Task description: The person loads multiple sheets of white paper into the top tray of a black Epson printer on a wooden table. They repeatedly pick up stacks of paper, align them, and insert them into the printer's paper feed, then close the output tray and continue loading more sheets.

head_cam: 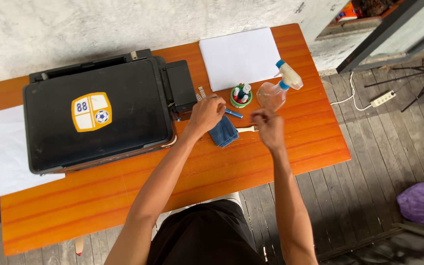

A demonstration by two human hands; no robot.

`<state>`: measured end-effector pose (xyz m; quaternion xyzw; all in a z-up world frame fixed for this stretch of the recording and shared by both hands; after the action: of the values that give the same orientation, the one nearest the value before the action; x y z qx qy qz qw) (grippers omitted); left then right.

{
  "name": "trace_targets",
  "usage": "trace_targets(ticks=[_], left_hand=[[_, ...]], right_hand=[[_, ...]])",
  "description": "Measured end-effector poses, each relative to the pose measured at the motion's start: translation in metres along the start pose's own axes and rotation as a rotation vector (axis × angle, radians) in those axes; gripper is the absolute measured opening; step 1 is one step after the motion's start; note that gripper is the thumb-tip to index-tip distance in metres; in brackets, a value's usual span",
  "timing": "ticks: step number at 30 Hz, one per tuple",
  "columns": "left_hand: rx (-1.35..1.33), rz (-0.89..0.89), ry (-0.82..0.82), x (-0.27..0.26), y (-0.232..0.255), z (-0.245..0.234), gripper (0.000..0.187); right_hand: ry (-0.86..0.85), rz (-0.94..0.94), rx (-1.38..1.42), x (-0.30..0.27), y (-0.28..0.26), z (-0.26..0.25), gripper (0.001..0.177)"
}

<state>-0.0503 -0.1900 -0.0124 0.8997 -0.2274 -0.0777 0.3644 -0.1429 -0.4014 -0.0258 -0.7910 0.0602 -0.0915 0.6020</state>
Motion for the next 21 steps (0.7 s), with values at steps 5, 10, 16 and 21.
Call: trace_targets(ticks=[5, 10, 16, 21], left_hand=[[-0.004, -0.002, 0.138, 0.042, 0.012, -0.009, 0.020], [0.039, -0.199, 0.171, 0.110, 0.003, 0.006, 0.025], [0.096, -0.486, 0.154, 0.184, -0.032, 0.045, 0.061], [0.004, -0.792, 0.060, 0.213, -0.059, 0.087, 0.088]], right_hand=[[0.446, 0.008, 0.083, 0.026, 0.018, -0.095, 0.025], [0.481, 0.040, 0.065, 0.109, 0.053, -0.158, 0.019], [0.076, -0.169, -0.387, 0.240, 0.110, -0.152, 0.037], [-0.108, -0.041, -0.745, 0.287, 0.158, -0.114, 0.052]])
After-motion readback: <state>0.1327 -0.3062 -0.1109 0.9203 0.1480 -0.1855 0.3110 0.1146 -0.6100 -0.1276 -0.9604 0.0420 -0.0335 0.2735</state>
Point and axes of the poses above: each hand's wrist, its own x-axis towards the middle knuckle, its own z-axis out of the palm, y = z × x, the point moved 5 cm from there along x, towards the middle knuckle, and after that the axes turned 2 degrees about x, right-handed, at the moved point
